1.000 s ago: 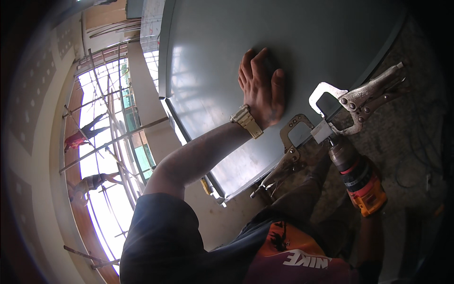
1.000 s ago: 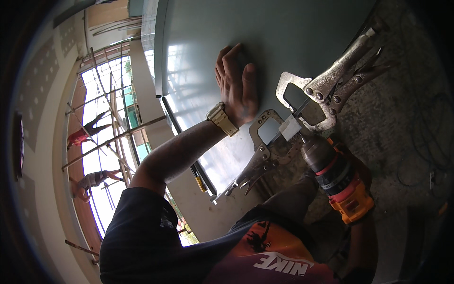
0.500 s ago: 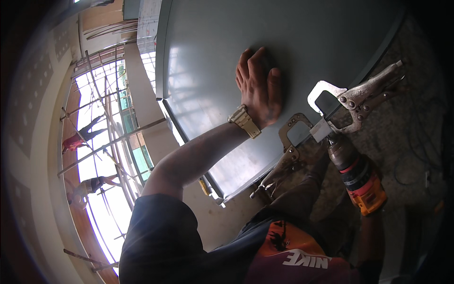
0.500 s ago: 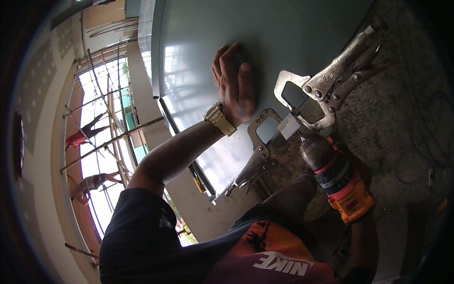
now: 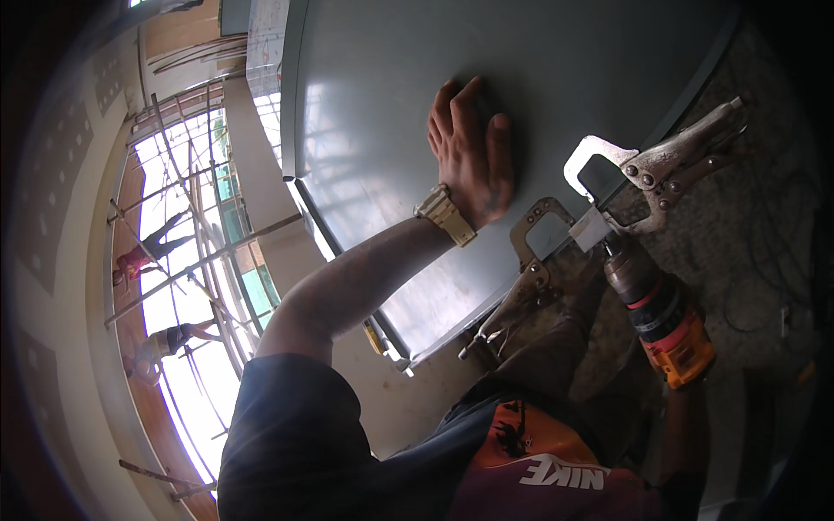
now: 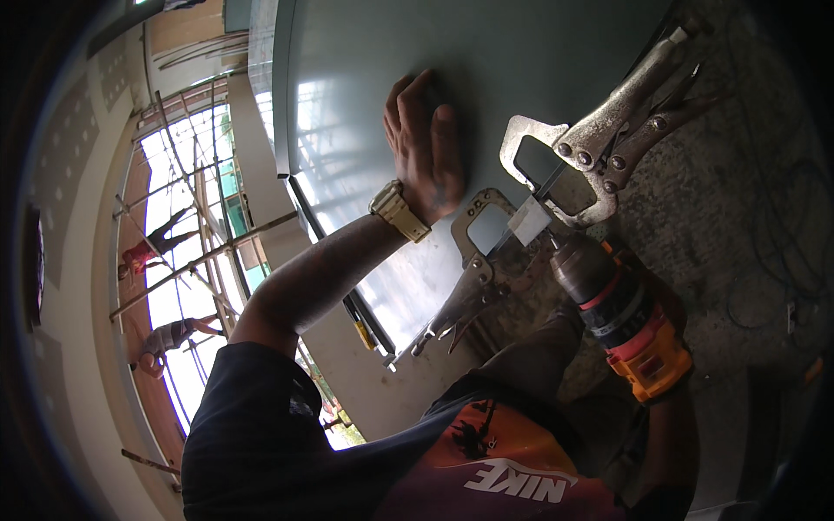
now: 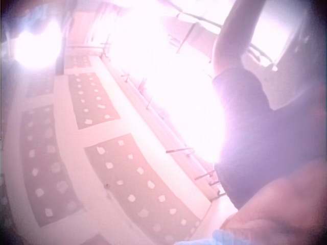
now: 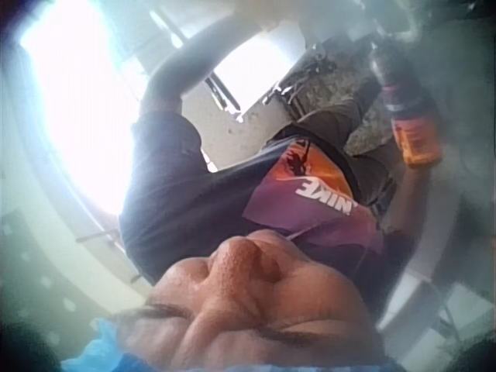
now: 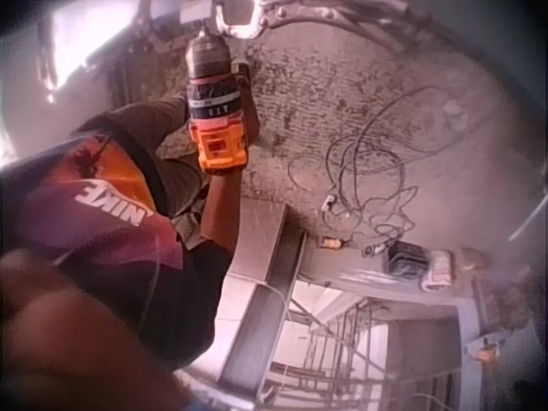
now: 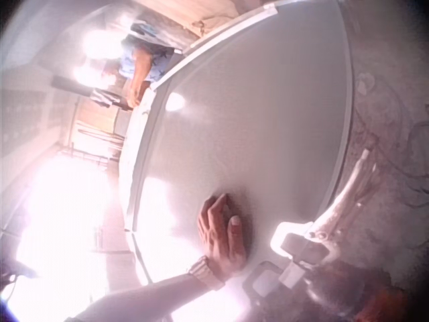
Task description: The person assembles a metal frame by attaching brackets to a large panel using a cordless drill and pliers. They position brackets, drill screws, and adjust components while working at a construction site.
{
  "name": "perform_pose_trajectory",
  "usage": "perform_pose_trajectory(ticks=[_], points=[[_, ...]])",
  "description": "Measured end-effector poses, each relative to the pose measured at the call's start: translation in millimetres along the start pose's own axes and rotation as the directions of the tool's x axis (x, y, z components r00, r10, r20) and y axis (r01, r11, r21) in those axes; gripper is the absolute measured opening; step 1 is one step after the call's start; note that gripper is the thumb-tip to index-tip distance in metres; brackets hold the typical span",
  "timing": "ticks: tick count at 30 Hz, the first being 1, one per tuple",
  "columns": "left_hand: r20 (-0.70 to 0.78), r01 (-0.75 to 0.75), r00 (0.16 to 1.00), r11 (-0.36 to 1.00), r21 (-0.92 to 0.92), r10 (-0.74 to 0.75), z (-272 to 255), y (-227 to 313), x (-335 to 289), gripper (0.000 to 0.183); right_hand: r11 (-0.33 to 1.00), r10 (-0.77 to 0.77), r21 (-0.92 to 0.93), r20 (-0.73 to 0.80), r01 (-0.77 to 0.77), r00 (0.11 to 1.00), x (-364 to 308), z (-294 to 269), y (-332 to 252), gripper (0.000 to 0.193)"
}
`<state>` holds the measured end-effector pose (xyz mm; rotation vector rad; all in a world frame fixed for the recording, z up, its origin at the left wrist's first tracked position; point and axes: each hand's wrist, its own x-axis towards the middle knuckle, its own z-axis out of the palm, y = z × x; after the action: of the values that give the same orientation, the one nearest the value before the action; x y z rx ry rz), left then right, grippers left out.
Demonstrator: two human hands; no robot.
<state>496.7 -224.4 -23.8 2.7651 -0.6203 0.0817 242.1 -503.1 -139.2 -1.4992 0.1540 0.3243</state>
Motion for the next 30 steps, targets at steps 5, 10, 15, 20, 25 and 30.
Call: perform_pose_trajectory(ticks=[5, 10, 15, 20, 25, 30], points=[[-0.005, 0.008, 1.0, 1.0, -0.004, -0.008, 0, 1, 0, 0.056, 1.0, -0.009, -0.007, -0.006, 0.009, 1.0, 0, 1, 0, 0.033], [-0.003, 0.005, 1.0, 1.0, -0.007, -0.005, -1, 2, 1, 0.056, 1.0, -0.012, -0.011, -0.001, 0.012, 1.0, 2, 3, -1, 0.032], [-0.082, -0.041, 0.996, 0.998, 0.056, 0.046, 1, 5, 5, 0.051, 1.0, -0.015, -0.014, -0.016, 0.014, 1.0, 6, 6, -4, 0.03], [-0.036, 0.015, 0.999, 1.0, -0.001, -0.015, -6, -7, 0, 0.056, 0.999, -0.028, -0.026, 0.011, 0.028, 1.0, 14, 9, -4, 0.029], [-0.007, 0.045, 0.999, 0.998, -0.051, -0.046, -5, -6, -1, 0.058, 0.998, -0.045, -0.037, 0.007, 0.045, 0.999, 22, 8, -5, 0.028], [-0.038, -0.03, 0.999, 0.998, -0.052, 0.028, 0, -3, 5, 0.058, 0.997, -0.08, -0.017, -0.021, 0.08, 0.997, 29, 7, -4, 0.027]])
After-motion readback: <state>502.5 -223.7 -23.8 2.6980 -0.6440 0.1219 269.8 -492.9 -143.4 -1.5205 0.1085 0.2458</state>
